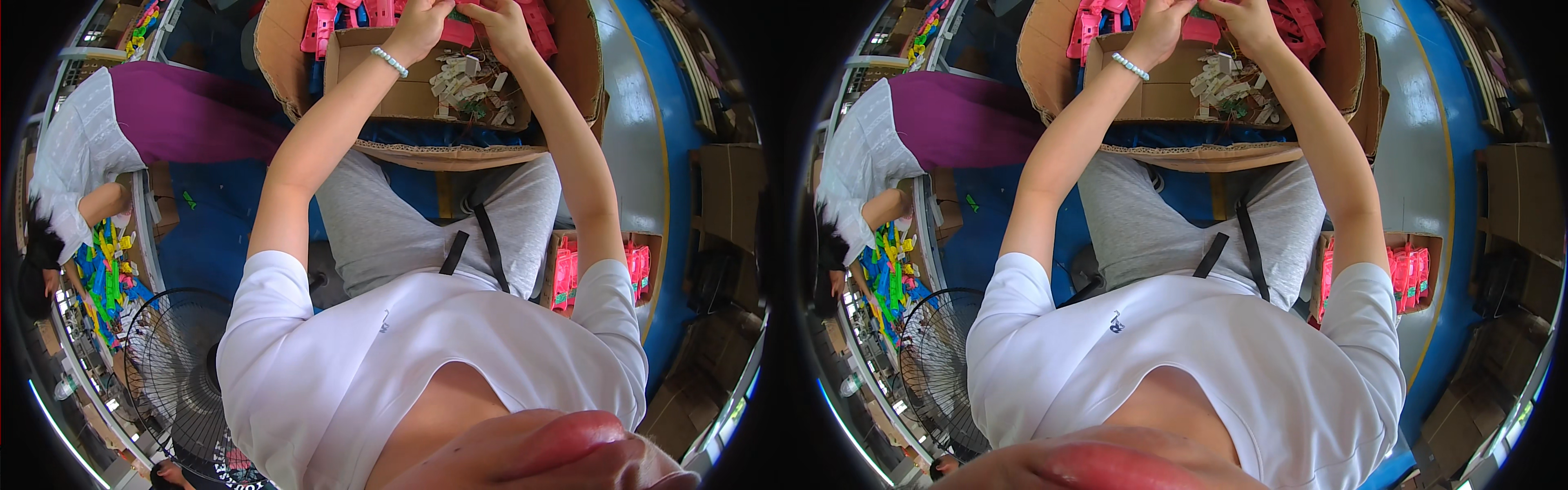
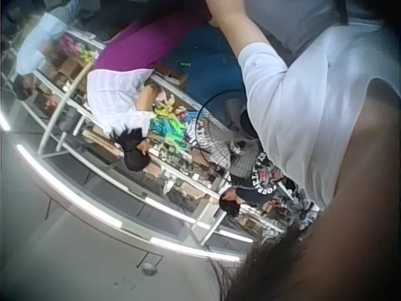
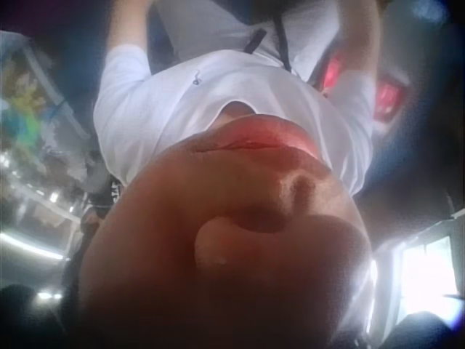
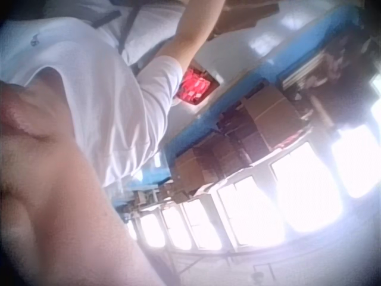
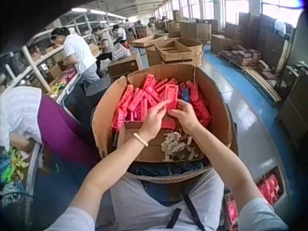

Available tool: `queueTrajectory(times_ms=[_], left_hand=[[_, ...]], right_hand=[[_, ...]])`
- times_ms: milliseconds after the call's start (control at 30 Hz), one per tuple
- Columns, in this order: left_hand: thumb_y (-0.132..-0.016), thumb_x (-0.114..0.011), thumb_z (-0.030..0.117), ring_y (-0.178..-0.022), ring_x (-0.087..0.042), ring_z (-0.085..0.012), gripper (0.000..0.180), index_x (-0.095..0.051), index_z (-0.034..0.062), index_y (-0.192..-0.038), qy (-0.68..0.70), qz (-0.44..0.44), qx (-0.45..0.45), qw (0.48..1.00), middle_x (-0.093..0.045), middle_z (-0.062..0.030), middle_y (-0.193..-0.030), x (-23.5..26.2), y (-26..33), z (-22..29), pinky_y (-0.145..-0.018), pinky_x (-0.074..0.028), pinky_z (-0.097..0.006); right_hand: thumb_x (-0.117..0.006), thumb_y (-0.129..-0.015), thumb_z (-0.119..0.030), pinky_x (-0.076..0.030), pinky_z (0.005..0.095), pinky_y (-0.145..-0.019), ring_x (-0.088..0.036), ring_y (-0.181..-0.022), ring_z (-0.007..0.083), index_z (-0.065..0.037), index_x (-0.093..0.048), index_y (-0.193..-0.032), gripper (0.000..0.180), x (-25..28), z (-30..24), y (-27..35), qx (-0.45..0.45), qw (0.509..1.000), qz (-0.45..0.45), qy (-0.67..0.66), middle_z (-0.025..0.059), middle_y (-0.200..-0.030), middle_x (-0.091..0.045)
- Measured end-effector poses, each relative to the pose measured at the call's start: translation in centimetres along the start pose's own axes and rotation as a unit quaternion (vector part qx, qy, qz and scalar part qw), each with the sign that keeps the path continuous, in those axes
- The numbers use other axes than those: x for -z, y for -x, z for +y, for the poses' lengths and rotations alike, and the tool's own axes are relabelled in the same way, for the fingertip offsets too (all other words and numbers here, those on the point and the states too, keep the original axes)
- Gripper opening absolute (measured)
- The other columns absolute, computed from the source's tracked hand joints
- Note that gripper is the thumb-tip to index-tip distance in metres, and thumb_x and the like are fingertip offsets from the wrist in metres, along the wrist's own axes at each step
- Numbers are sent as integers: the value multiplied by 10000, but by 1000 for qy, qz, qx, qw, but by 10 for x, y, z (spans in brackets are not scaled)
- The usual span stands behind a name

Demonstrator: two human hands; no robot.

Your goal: The person assembles toy components by taking circuit boards and wiring from a box, fitting them into plastic toy casings by hand, and placing the assembled units into a separate tray.

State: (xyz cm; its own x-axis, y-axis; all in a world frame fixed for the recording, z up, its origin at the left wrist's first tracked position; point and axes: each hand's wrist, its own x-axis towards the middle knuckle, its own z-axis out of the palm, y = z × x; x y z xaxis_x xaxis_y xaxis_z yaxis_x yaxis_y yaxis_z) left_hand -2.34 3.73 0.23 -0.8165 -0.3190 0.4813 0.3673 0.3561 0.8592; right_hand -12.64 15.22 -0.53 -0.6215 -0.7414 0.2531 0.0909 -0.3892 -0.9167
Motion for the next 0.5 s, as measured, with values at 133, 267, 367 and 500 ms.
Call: queueTrajectory(times_ms=[133,267,367,500], left_hand=[[-969,-444,52,-1231,-536,-214,349,-576,-48,-1277,3,10,18,1000,-615,-148,-1276,-1,0,-3,-1066,-378,-316],[-962,-445,40,-1214,-546,-212,351,-577,-51,-1275,-7,9,34,999,-619,-146,-1269,0,2,-8,-1054,-387,-314],[-956,-442,32,-1225,-535,-208,360,-575,-53,-1279,30,14,47,998,-610,-138,-1283,0,2,-10,-1057,-378,-310],[-911,-443,24,-1254,-508,-203,439,-530,-50,-1335,131,-5,92,987,-579,-132,-1322,2,4,-2,-1073,-353,-303]], right_hand=[[-596,-871,66,-537,304,-838,-638,-955,182,56,-571,-1237,367,-2,6,-1,10,1000,10,-7,108,-1102,-657],[-589,-873,71,-543,303,-820,-645,-938,183,54,-578,-1230,358,-5,3,0,-17,999,15,25,106,-1089,-665],[-594,-883,55,-543,308,-821,-646,-944,186,42,-578,-1240,358,-5,1,-1,-30,999,9,38,108,-1103,-664],[-606,-891,33,-536,312,-842,-643,-968,187,36,-569,-1255,366,-2,4,1,-18,1000,6,-16,105,-1133,-655]])
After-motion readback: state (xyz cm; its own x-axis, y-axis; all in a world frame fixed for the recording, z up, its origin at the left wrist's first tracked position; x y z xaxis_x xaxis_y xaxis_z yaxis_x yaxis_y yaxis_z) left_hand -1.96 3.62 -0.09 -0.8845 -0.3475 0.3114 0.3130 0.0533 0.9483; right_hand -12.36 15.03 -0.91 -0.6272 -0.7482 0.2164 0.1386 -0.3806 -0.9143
